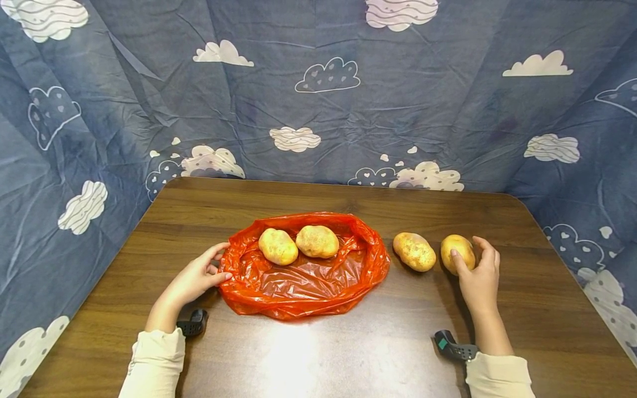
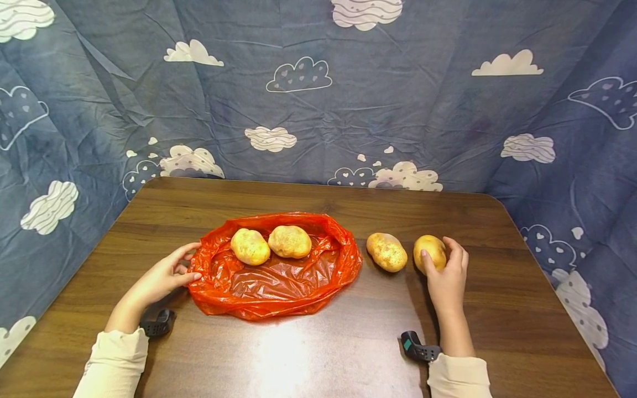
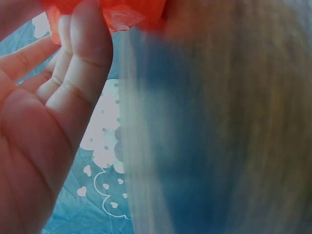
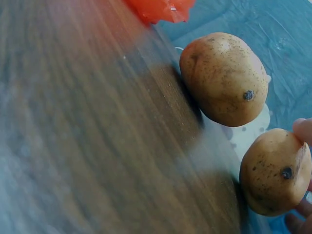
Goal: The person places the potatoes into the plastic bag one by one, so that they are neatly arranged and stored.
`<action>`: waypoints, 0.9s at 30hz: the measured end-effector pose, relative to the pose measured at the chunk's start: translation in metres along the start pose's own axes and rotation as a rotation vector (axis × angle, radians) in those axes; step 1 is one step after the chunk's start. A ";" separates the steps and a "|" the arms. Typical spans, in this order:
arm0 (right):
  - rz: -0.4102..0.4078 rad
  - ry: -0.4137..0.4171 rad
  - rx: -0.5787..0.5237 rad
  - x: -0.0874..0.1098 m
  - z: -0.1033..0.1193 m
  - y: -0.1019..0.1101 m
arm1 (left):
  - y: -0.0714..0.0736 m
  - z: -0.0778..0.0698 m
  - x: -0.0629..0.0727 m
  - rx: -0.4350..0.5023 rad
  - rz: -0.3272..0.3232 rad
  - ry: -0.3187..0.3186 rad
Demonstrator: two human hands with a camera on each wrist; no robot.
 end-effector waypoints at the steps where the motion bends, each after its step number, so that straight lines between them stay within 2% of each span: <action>1: 0.005 -0.010 0.008 0.000 -0.001 0.000 | 0.000 0.000 0.000 0.000 0.000 0.000; 11: 0.061 -0.145 0.064 -0.001 -0.007 0.000 | 0.000 0.000 0.000 -0.013 -0.003 0.001; 17: 0.076 -0.152 0.044 0.000 -0.007 0.000 | 0.000 0.001 0.000 0.003 -0.001 0.003; 27: -0.021 -0.102 0.056 0.000 -0.008 -0.003 | -0.001 0.000 -0.001 -0.010 -0.008 0.006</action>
Point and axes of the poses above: each hand's wrist, its own x-axis away from the middle knuckle, its own y-axis out of the back of the hand, z = x × y, the point moved 1 cm from there along -x, towards the middle knuckle, and after that the axes turned 7 degrees about -z, right-handed, at the moved point
